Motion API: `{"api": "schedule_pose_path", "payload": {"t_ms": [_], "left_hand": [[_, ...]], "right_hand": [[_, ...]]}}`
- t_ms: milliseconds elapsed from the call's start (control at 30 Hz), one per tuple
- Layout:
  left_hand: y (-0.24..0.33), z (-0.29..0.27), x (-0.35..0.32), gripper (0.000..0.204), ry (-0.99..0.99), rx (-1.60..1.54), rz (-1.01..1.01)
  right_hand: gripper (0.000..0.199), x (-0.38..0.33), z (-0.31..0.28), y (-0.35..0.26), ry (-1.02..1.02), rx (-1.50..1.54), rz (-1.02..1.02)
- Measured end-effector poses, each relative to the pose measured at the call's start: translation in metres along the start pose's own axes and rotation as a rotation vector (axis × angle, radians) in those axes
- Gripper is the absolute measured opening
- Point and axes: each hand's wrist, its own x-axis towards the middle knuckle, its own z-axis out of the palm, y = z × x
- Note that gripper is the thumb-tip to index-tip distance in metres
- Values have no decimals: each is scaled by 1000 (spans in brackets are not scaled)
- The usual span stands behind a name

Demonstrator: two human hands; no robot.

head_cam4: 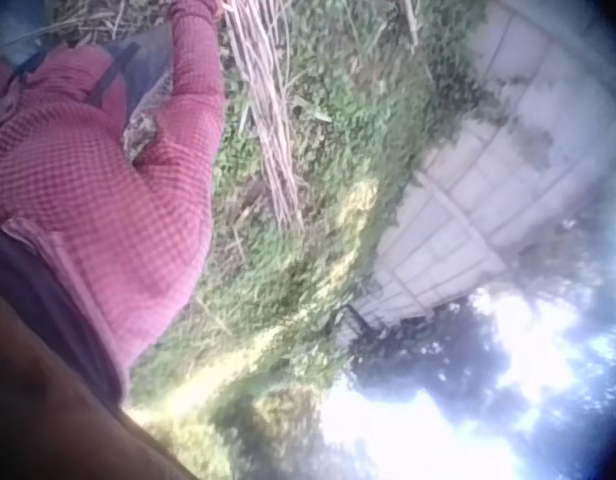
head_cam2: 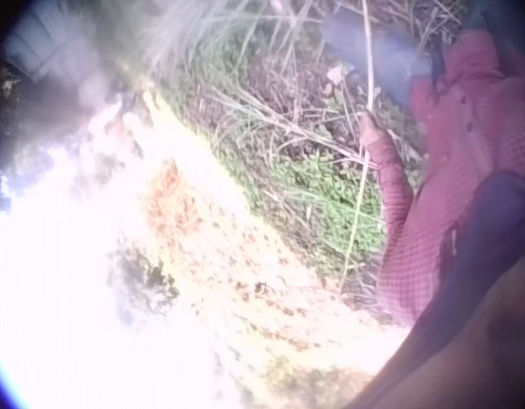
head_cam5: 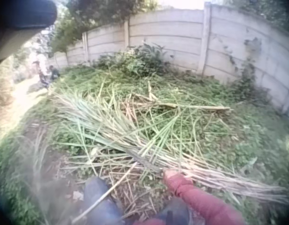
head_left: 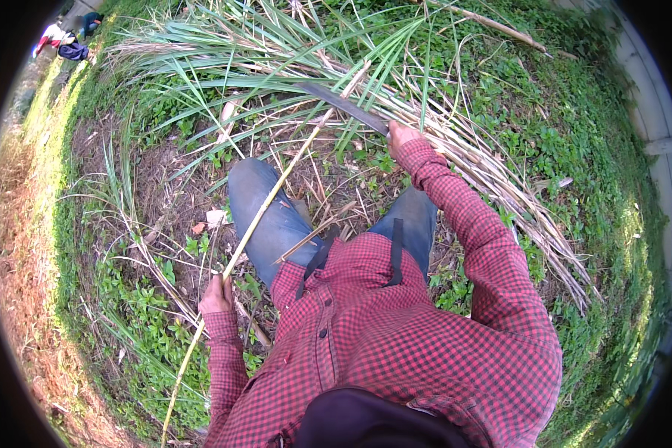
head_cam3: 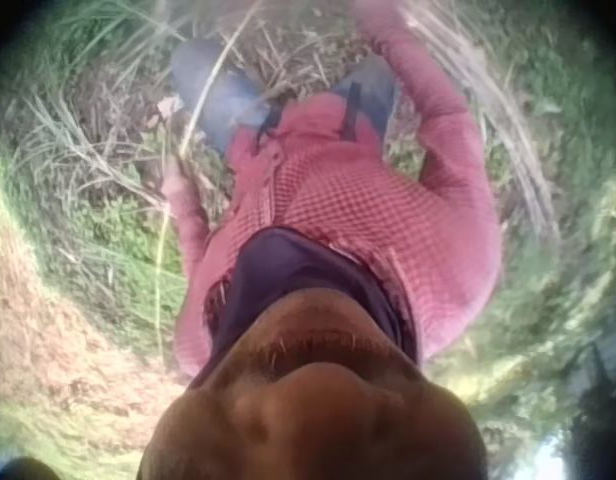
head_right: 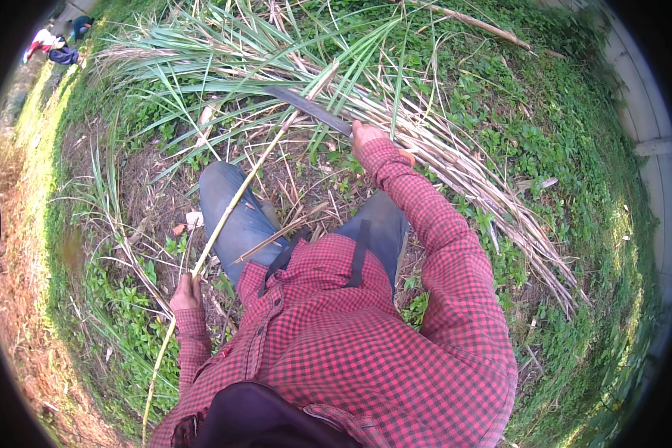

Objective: The person uses a machete to cut a long, thin stick into smaller pieces. They hold the stick with their left hand and repeatedly strike it with the machete in their right hand, dropping the cut segments onto the ground.

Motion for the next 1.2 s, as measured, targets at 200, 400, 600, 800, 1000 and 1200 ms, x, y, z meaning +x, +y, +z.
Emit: {"api": "schedule_pose_path", "payload": {"t_ms": [200, 400, 600, 800, 1000, 1200], "left_hand": [[1, 3, 7, 22, 12, -34, 9], [0, -8, 8, 26, -246, -60, -116], [-11, -28, -1, 23, -268, -87, -134], [-28, -21, -26, 22, -160, -184, -125], [-4, -25, 8, 25, -345, -263, -199], [10, 7, 9, 28, -269, -157, -192]], "right_hand": [[21, 28, 23, 32, 61, 43, 227], [19, -4, 10, -20, 42, -22, -108], [23, 39, 12, 29, 32, 21, 219], [29, 42, -4, 42, -10, 67, 410], [28, 15, 61, 21, -41, 1230, 518], [30, -49, 26, -14, 141, 438, 346]]}}
